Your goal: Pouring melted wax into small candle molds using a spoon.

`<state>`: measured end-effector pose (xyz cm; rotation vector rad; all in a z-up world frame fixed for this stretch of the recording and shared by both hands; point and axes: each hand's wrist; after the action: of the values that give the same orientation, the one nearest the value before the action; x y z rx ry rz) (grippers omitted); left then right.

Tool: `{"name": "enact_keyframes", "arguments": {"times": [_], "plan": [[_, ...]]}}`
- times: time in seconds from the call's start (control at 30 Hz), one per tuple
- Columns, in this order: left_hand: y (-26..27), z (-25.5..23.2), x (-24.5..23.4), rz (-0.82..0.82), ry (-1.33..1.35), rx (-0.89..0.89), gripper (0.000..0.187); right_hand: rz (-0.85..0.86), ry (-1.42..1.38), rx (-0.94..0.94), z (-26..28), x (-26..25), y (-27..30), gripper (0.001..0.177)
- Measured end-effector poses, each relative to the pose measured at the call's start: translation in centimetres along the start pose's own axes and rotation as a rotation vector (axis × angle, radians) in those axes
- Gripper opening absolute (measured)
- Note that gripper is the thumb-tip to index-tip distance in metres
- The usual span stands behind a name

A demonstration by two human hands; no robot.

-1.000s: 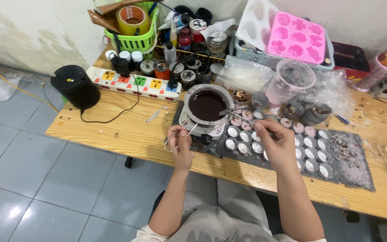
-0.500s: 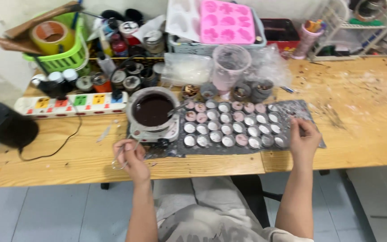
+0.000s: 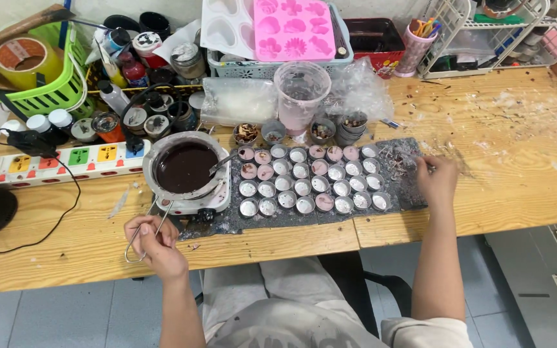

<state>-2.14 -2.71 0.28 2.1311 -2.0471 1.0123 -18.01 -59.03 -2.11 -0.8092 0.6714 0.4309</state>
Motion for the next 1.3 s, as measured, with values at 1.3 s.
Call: {"name": "enact_keyframes", "arguments": {"times": [1.3], "plan": [[-0.5, -0.3, -0.5, 0.006, 0.069, -0.094, 0.013, 0.817, -0.813, -0.345, 41.3, 7.0, 2.5, 0.02]]}}
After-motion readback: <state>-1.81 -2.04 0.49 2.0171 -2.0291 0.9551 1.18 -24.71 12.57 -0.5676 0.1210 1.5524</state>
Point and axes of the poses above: each hand's wrist, its own y-axis away from the middle knuckle, its own x-axis out of the palm, z = x × y, and after that the axes turned 3 degrees about z, right-handed
